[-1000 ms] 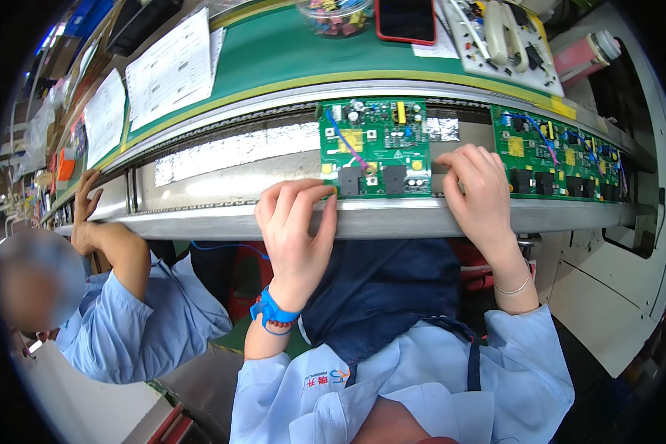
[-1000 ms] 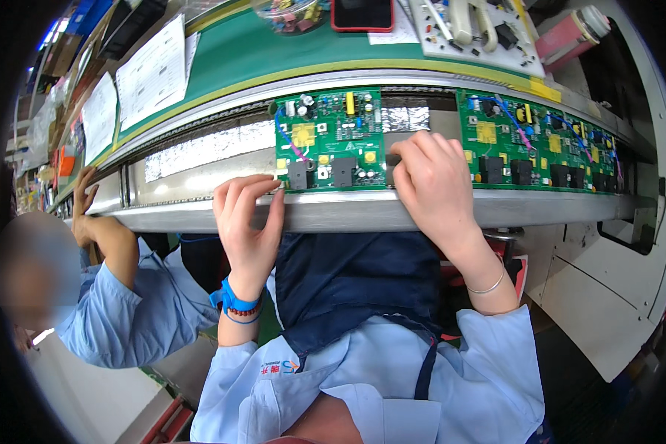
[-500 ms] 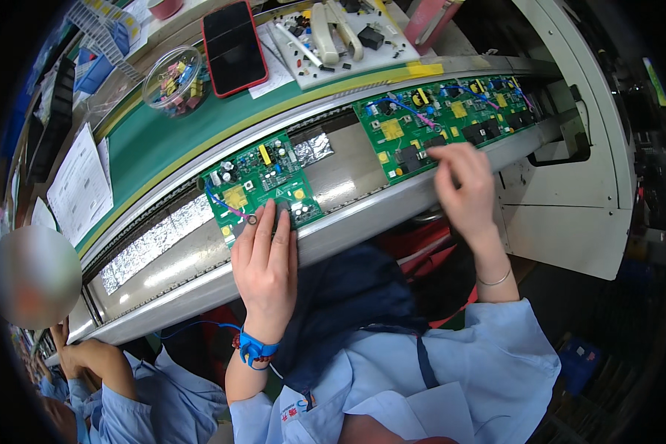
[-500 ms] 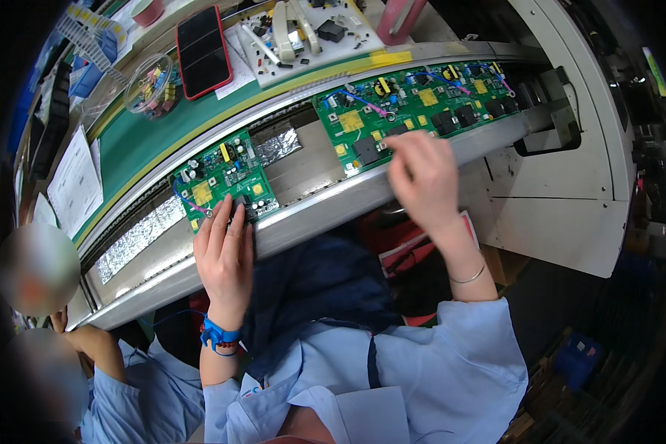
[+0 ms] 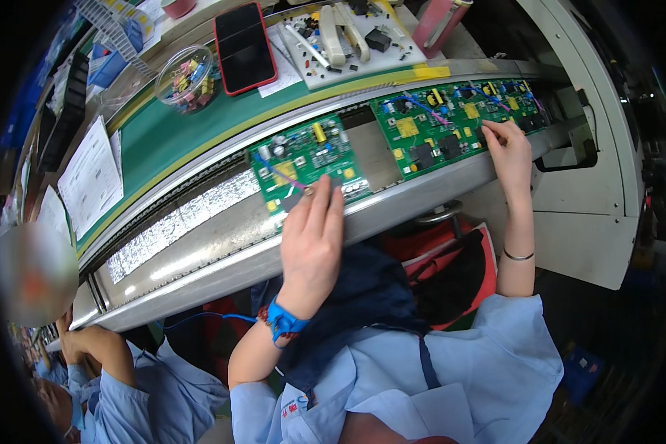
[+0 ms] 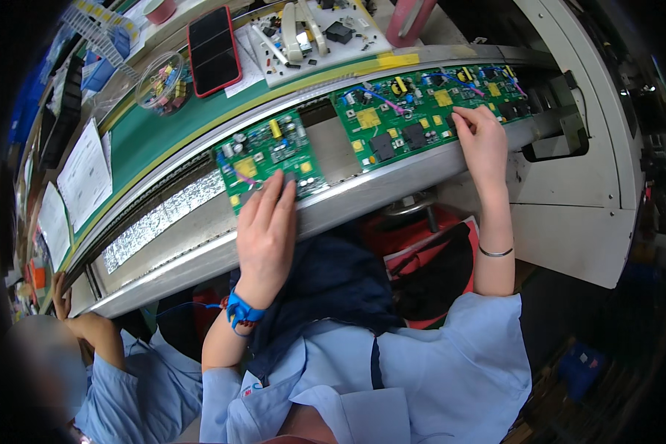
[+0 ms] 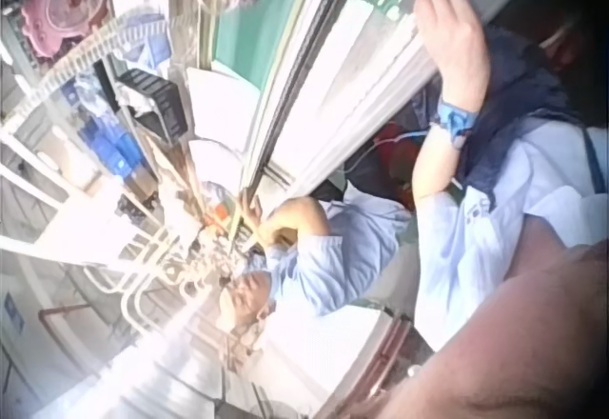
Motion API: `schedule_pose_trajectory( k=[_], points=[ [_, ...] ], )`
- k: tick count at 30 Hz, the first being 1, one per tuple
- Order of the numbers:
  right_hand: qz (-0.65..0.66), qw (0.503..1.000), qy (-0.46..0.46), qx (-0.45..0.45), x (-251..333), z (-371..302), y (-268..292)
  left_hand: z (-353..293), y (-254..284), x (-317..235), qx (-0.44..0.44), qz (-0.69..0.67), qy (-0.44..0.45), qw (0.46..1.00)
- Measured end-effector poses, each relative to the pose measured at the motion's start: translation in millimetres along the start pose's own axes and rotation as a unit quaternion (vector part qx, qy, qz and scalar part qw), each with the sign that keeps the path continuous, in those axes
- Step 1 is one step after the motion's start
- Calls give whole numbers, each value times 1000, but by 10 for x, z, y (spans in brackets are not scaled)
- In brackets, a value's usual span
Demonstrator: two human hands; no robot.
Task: The person attaches wires and components to circuit boards along a conveyor track by hand, then pushes the assembled boards along the track.
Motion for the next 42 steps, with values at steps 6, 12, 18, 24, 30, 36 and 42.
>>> schedule_pose_trajectory(
  k=[6,12,18,24,30,36,42],
  points=[
    [-37,999,-7,6,-116,42,-32,78,-170,-123,13,9,-30,999],
    [-57,998,1,-2,-217,80,-60,41,-209,-141,36,36,-29,998],
    [-89,996,14,-21,-399,163,-71,-95,-68,-119,37,-11,-37,999],
    [-140,988,43,-48,-494,220,-85,-237,134,178,-10,26,69,997],
    [-85,990,107,-29,-292,168,-248,-218,49,280,30,-61,127,990],
    [-97,986,129,45,-307,101,-450,-119,-125,155,36,-66,77,994],
    [-190,972,126,54,-399,137,-524,-66,-252,85,70,-94,45,992]
  ],
)
Point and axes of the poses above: each hand's wrist, its own z-axis towards the middle knuckle, its own y-axis out of the back of the hand, x = y × z, the point moved 5 cm from there along z, towards the middle knuckle, and after that the axes turned 7 degrees about -x, right-handed, at the moved point
